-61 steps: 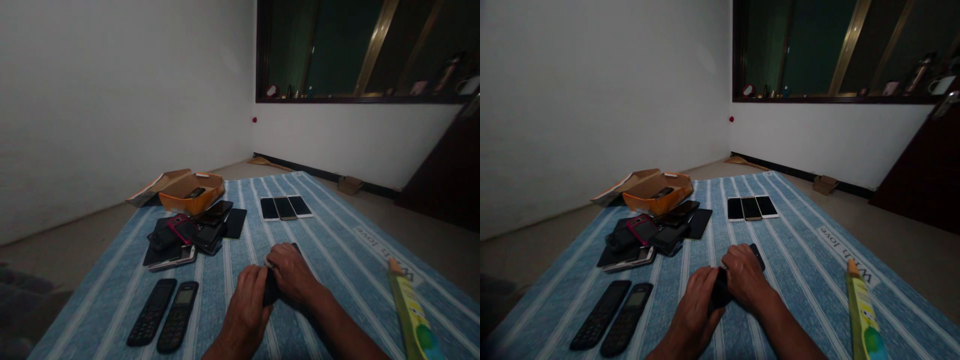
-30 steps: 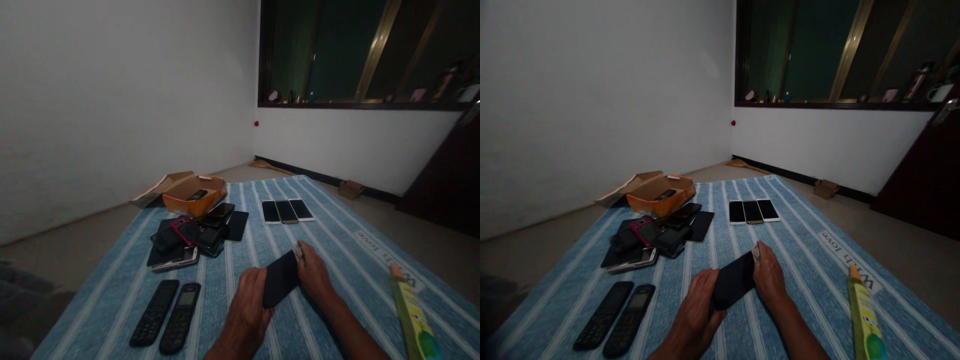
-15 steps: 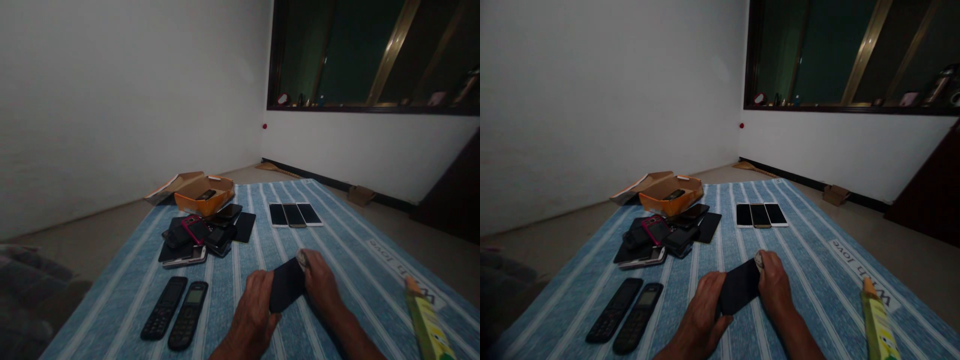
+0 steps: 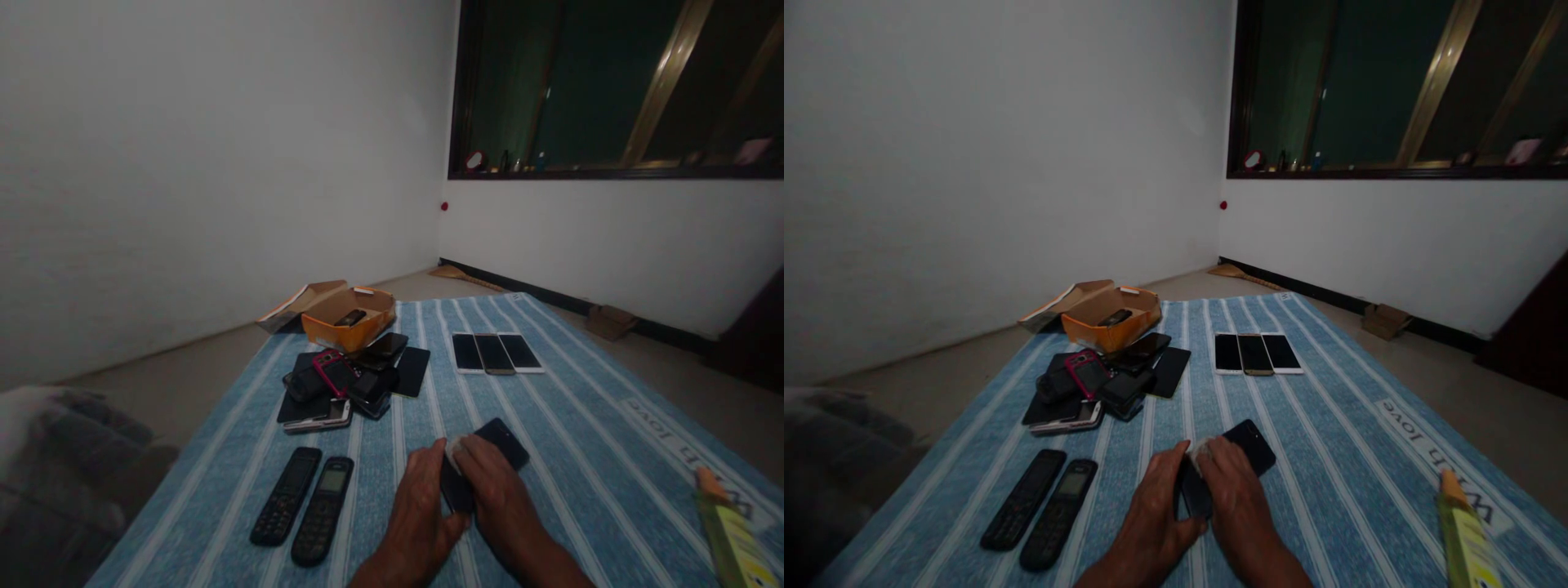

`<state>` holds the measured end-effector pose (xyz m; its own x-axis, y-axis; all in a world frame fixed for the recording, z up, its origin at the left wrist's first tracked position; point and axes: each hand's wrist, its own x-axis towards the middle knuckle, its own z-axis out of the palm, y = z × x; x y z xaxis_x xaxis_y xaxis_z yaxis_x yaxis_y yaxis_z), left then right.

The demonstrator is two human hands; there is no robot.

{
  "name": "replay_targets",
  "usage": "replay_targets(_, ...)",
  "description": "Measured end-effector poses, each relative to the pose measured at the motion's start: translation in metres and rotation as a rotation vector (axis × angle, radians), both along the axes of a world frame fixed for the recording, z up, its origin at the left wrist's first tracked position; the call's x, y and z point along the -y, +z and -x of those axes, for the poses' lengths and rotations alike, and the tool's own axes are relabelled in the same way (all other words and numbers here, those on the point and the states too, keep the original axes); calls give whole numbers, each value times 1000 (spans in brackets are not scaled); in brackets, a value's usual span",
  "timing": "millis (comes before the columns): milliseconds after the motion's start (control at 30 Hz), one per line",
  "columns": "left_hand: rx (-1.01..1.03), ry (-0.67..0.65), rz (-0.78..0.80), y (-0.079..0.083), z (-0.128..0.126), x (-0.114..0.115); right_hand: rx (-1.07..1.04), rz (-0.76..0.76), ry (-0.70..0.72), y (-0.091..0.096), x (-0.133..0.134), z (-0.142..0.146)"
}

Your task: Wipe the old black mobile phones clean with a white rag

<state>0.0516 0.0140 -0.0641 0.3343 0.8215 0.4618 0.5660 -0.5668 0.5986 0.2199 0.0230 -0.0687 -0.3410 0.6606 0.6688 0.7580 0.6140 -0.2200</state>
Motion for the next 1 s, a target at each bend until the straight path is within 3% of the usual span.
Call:
replay_targets(100,-13,6,25,-3,1,0,3,-19,-90,-2,-1,-5)
replay_targets(200,-34,21,-22,-11,2,-1,32,-70,9,-5,5,2)
replay_targets(333,-77,44,-48,-17,3,-2,54,-14,101,-1,10,9)
replay_targets(567,-142,43,-2,-10,1,2,-13,51,-193,-10,-13,-33)
replay_targets(633,-151,47,15,-9,1,4,-24,74,-217,-14,-17,-41)
replay_targets(733,-152,76,28,-9,-1,7,-35,73,-182,-16,-14,-37)
replay_targets(867,-175,121,-58,-11,-4,11,-23,33,-25,-19,-3,-17)
replay_targets(1000,-254,262,-126,-20,-7,11,-63,49,28,-23,-4,-12)
